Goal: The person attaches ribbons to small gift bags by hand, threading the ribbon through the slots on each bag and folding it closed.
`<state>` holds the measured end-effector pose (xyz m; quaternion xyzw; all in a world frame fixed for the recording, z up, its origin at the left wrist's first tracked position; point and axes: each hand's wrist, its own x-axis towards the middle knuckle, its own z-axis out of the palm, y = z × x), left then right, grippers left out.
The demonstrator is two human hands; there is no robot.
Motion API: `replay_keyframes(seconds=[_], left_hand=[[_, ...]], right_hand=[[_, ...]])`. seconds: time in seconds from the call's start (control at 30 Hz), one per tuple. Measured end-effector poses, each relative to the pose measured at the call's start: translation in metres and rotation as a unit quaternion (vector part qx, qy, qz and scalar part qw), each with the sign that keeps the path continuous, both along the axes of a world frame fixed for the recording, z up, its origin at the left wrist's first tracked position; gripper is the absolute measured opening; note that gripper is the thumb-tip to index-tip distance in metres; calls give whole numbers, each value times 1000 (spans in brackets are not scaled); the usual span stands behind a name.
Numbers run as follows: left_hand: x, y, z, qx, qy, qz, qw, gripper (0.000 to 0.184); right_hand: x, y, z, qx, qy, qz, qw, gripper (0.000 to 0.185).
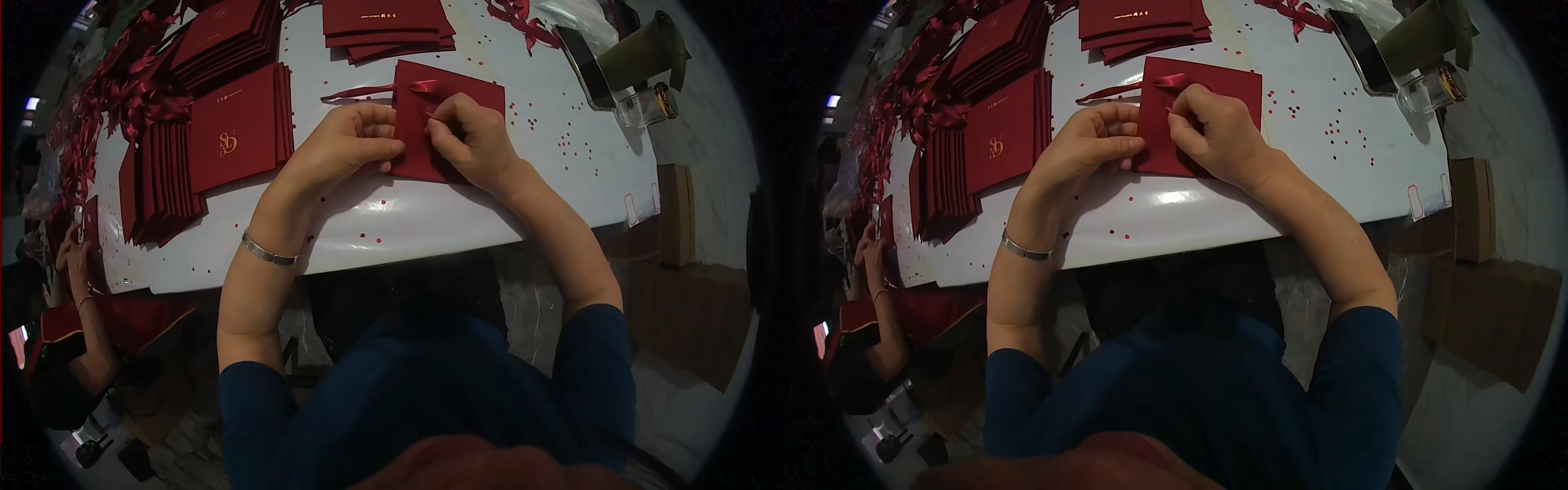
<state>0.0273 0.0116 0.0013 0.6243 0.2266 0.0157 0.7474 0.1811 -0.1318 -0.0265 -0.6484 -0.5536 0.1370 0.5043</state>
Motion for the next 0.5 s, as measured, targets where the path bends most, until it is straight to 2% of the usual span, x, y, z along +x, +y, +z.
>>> replay_keyframes(seconds=[0.03, 0.07, 0.13, 0.27, 0.33, 0.5], left_hand=[[-1, 2, -1, -9, 10, -45, 999, 28], [-1, 4, -3, -10, 10, -43, 999, 28], [-2, 7, -6, -14, 5, -88, 996, 16], [-4, 4, -4, 7, 4, -92, 996, 10], [-4, 5, -4, -5, -14, -141, 990, 13], [-5, 7, -5, -22, -14, -166, 986, 15]], right_hand=[[1, 0, -2, -2, 0, 0, 1000, 7], [1, 1, -5, 20, 23, -1, 1000, 6], [0, 4, -9, 65, 72, -4, 995, 10], [-1, 3, -3, 82, 79, -5, 993, 16], [7, 0, -3, 70, -41, 29, 996, 18], [3, -4, 6, 71, -61, 42, 995, 9]])
